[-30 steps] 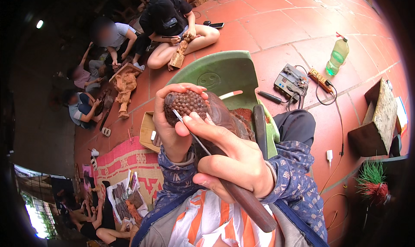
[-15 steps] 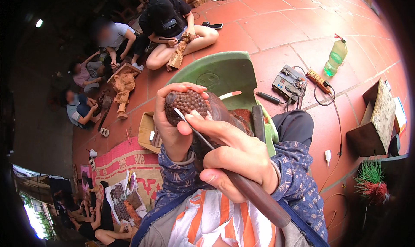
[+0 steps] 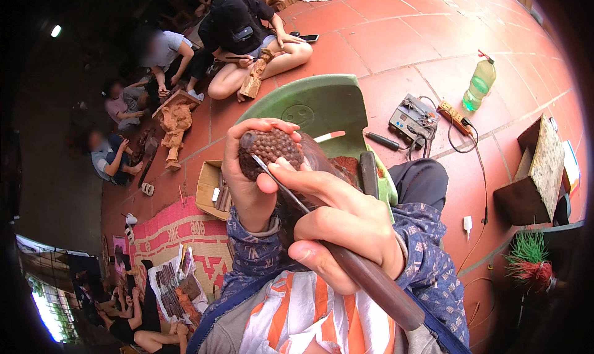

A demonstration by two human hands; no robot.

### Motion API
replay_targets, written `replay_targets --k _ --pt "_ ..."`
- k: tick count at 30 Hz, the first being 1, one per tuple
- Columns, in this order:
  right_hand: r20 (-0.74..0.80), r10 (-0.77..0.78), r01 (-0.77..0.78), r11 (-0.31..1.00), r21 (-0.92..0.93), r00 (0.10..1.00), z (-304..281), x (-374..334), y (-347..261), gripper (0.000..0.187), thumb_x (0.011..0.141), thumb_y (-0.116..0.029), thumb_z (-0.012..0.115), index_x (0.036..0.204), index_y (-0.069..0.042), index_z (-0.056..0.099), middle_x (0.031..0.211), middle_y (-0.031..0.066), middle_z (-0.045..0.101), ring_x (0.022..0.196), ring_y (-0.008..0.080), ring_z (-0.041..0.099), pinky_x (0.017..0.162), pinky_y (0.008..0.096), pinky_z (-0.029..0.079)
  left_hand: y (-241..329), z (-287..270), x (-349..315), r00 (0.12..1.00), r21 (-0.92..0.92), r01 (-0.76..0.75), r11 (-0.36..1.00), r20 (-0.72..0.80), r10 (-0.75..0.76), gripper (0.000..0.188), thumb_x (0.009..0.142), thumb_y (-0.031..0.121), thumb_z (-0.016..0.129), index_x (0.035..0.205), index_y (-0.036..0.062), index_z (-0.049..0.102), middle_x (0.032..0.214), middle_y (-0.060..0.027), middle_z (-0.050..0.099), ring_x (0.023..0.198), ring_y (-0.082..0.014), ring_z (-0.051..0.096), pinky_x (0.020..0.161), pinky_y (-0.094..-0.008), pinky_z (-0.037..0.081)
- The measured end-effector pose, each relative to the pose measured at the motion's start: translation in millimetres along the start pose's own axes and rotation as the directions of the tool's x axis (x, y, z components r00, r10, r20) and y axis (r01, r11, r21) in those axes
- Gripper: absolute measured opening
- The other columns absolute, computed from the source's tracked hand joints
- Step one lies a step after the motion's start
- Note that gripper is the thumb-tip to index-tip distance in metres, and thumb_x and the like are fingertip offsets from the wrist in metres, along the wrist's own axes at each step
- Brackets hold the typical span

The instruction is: The person carves a dark, textured wooden object using a small chisel. They hold the object in their left hand and use the chisel in their right hand to shape the surface. The person rotates the object periodically to access different areas while continuing to carve.

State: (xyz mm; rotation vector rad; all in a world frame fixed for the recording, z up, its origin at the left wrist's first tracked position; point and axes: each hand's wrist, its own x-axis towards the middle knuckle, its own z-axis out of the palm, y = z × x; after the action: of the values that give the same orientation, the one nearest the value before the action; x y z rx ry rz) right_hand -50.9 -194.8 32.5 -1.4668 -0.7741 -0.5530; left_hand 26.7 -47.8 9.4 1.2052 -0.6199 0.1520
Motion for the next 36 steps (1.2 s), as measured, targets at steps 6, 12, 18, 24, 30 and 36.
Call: replay_targets --k 6,12,18,24,30,36 --pt "0.003 0.049 -0.049 0.998 -0.046 0.999 1.4 4.1 -7.9 0.016 0.075 -0.01 0.07 0.075 0.002 0.059 0.114 0.0365 0.054 0.089 0.0416 0.065 0.077 0.0379 0.053 0.9 -0.5 0.5 1.0 -0.023 0.001 1.0 0.008 0.0 0.075 0.063 0.046 0.079 0.113 0.0003 0.048 0.108 -0.0131 0.057 0.099 -0.0203 0.059 0.09 -0.0355 0.049" --pt "-0.015 0.009 -0.011 0.993 -0.121 1.0 6.3 6.1 -7.5 0.019 0.073 -0.008 0.073 0.073 0.002 0.057 0.112 0.0348 0.055 0.092 0.0414 0.065 0.073 0.0358 0.054 3.0 -0.9 -1.0 1.0 0.008 -0.011 1.0 0.019 0.01 0.071 0.068 0.044 0.079 0.114 -0.0008 0.048 0.109 -0.0119 0.056 0.101 -0.0193 0.057 0.092 -0.0357 0.047" --pt "0.035 -0.021 0.027 0.983 -0.184 0.999 2.6 11.0 -8.4 0.019 0.072 -0.008 0.073 0.074 0.002 0.057 0.113 0.0343 0.055 0.091 0.0404 0.065 0.072 0.0346 0.054 3.7 1.3 0.1 1.0 -0.002 -0.011 1.0 0.013 0.011 0.07 0.069 0.044 0.079 0.114 -0.001 0.048 0.109 -0.0124 0.056 0.102 -0.0197 0.057 0.091 -0.0345 0.047" --pt "0.03 -0.007 0.008 0.999 -0.035 1.0 2.5 3.6 -1.0 0.032 0.091 -0.026 0.056 0.08 0.003 0.052 0.119 0.0428 0.045 0.11 0.05 0.054 0.09 0.0492 0.046 2.4 -1.7 0.1 1.0 -0.049 -0.011 0.999 0.029 0.012 0.074 0.064 0.042 0.082 0.113 -0.0006 0.048 0.109 -0.012 0.057 0.103 -0.0205 0.057 0.092 -0.035 0.047" --pt "0.091 -0.005 0.009 0.999 -0.043 0.996 -1.3 2.7 -2.2 0.036 0.093 -0.03 0.053 0.079 0.003 0.053 0.118 0.0435 0.047 0.111 0.0492 0.054 0.093 0.0506 0.044 2.4 -1.6 -1.0 1.0 -0.055 -0.012 0.998 0.021 0.013 0.076 0.06 0.041 0.083 0.113 -0.0003 0.048 0.109 -0.0116 0.058 0.102 -0.0206 0.058 0.091 -0.0351 0.047" --pt "0.076 0.017 -0.009 0.994 -0.106 0.997 -7.9 9.1 -5.8 0.021 0.079 -0.015 0.07 0.074 0.003 0.058 0.112 0.0338 0.056 0.089 0.0373 0.065 0.075 0.0351 0.051 1.8 1.0 0.3 1.0 -0.055 -0.008 0.998 0.013 0.008 0.075 0.062 0.043 0.083 0.113 -0.0002 0.048 0.108 -0.0118 0.058 0.102 -0.0206 0.058 0.09 -0.0348 0.047"
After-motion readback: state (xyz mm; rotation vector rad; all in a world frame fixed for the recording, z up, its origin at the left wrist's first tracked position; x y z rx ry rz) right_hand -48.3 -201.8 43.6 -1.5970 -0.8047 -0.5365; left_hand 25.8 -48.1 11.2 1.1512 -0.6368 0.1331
